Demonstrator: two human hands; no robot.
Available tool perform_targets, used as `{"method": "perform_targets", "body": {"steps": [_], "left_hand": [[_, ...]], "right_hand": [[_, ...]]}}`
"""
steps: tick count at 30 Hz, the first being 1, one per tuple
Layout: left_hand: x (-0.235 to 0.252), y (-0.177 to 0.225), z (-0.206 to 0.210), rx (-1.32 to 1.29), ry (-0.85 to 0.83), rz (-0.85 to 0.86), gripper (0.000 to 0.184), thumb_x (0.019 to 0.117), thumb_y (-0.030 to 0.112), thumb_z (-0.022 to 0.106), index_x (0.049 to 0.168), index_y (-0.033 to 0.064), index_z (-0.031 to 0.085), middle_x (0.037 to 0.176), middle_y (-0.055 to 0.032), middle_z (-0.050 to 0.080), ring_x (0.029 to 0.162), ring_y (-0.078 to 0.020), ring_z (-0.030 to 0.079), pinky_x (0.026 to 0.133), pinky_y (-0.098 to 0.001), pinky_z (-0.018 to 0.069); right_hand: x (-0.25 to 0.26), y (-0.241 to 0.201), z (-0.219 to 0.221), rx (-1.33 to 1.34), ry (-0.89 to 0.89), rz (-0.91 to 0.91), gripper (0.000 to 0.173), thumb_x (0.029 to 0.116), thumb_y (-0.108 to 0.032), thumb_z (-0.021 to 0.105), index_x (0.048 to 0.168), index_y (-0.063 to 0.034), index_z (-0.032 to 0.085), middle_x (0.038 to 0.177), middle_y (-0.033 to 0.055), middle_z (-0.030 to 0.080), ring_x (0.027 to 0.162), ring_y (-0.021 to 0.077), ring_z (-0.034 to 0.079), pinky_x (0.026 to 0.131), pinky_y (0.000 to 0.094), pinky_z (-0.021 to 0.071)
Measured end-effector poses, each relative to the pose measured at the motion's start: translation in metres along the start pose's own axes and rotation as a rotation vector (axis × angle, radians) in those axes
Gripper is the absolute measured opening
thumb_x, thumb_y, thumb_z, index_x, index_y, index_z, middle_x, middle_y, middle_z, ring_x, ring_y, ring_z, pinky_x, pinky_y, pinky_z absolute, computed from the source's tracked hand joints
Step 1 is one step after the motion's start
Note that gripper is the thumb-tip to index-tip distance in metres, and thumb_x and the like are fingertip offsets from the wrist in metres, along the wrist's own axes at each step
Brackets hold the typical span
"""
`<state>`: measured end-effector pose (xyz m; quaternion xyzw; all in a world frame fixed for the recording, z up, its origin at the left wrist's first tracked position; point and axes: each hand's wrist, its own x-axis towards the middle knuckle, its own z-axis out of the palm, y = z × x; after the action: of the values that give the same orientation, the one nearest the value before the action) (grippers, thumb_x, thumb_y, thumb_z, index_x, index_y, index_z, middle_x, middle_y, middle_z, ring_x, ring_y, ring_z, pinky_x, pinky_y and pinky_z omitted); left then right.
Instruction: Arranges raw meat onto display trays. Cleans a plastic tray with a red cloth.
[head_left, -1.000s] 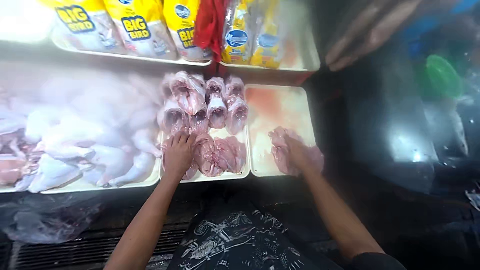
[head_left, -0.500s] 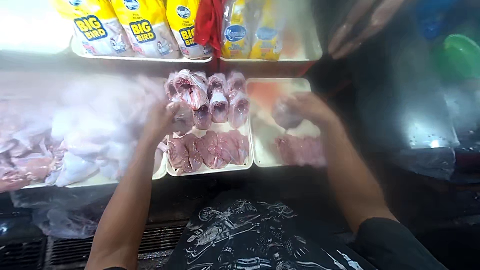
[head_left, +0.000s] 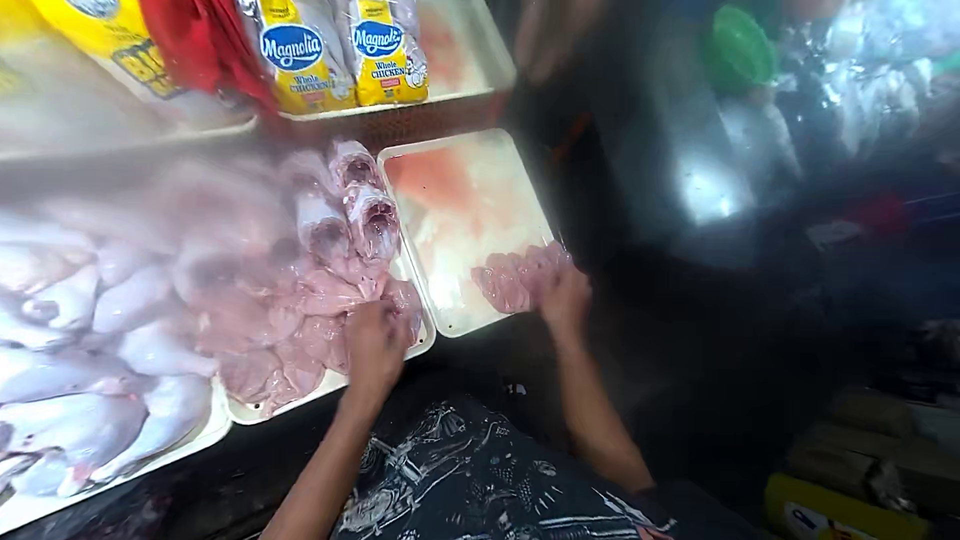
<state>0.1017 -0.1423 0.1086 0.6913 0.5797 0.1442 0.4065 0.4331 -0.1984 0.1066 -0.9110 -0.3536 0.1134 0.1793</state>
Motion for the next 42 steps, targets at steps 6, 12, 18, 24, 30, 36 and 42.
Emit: {"method": "perform_targets", "body": {"steps": [6, 12, 18, 24, 30, 36, 42], "left_hand": [[0.062, 0.111, 0.148, -0.758, -0.320, -0.505, 0.049, 0.0997, 0.038, 0.064, 0.122, -0.0062, 0.061, 0.114, -0.0239, 0.066, 0.105, -0.0325, 0.066, 0.092, -0.0509, 0.0543], [0.088, 0.149, 0.174, -0.619, -0.264, -0.653, 0.070, 0.0899, 0.051, 0.073, 0.129, -0.0049, 0.057, 0.121, -0.0263, 0.064, 0.111, -0.0369, 0.065, 0.092, -0.0549, 0.0547], [0.098, 0.148, 0.176, -0.524, -0.215, -0.343, 0.072, 0.0872, 0.040, 0.075, 0.143, 0.0010, 0.053, 0.136, -0.0241, 0.060, 0.125, -0.0357, 0.061, 0.103, -0.0552, 0.0508], [0.086, 0.105, 0.139, -0.866, 0.016, -0.145, 0.056, 0.0864, 0.030, 0.079, 0.124, -0.0070, 0.061, 0.113, -0.0194, 0.071, 0.108, -0.0240, 0.069, 0.100, -0.0427, 0.0545], [0.041, 0.100, 0.003, -1.002, 0.148, -0.015, 0.026, 0.0888, 0.016, 0.075, 0.109, 0.0033, 0.064, 0.080, -0.0062, 0.069, 0.065, -0.0143, 0.066, 0.060, -0.0334, 0.0583], [-0.025, 0.070, -0.116, -1.355, 0.248, 0.464, 0.014, 0.0947, 0.020, 0.066, 0.108, 0.0152, 0.066, 0.081, -0.0005, 0.070, 0.066, -0.0097, 0.066, 0.060, -0.0274, 0.0577], [-0.057, -0.085, -0.095, -1.141, 0.631, -0.375, 0.038, 0.0970, 0.031, 0.071, 0.130, 0.0162, 0.058, 0.102, -0.0076, 0.071, 0.081, -0.0186, 0.071, 0.070, -0.0392, 0.0626]], "right_hand": [[0.027, 0.025, 0.010, -0.214, -0.097, 0.274, 0.058, 0.0999, -0.034, 0.060, 0.142, 0.0045, 0.051, 0.144, 0.0335, 0.049, 0.134, 0.0480, 0.050, 0.108, 0.0600, 0.0452], [0.035, 0.019, 0.017, -0.197, -0.149, 0.251, 0.064, 0.0900, -0.024, 0.072, 0.141, 0.0087, 0.050, 0.140, 0.0324, 0.053, 0.131, 0.0464, 0.052, 0.108, 0.0606, 0.0443], [0.046, 0.021, 0.016, 0.545, -0.182, 0.223, 0.051, 0.0921, -0.008, 0.072, 0.135, 0.0064, 0.049, 0.110, 0.0217, 0.068, 0.092, 0.0272, 0.070, 0.082, 0.0472, 0.0606], [0.031, -0.041, 0.010, 1.195, -0.588, 0.038, 0.046, 0.0935, -0.008, 0.056, 0.137, -0.0062, 0.042, 0.088, 0.0040, 0.066, 0.071, 0.0133, 0.066, 0.064, 0.0344, 0.0598], [0.010, -0.149, -0.015, 1.582, -0.936, -0.085, 0.029, 0.0951, -0.018, 0.058, 0.124, -0.0194, 0.061, 0.096, 0.0032, 0.070, 0.083, 0.0153, 0.068, 0.075, 0.0378, 0.0605], [-0.056, -0.224, -0.014, 1.981, -1.261, -0.200, 0.019, 0.0916, -0.026, 0.068, 0.105, -0.0132, 0.068, 0.088, 0.0011, 0.071, 0.082, 0.0127, 0.069, 0.081, 0.0365, 0.0597], [-0.112, -0.174, 0.097, 0.819, -0.887, -0.224, 0.067, 0.0922, -0.021, 0.073, 0.147, -0.0082, 0.037, 0.122, 0.0149, 0.064, 0.101, 0.0220, 0.069, 0.085, 0.0415, 0.0616]]}}
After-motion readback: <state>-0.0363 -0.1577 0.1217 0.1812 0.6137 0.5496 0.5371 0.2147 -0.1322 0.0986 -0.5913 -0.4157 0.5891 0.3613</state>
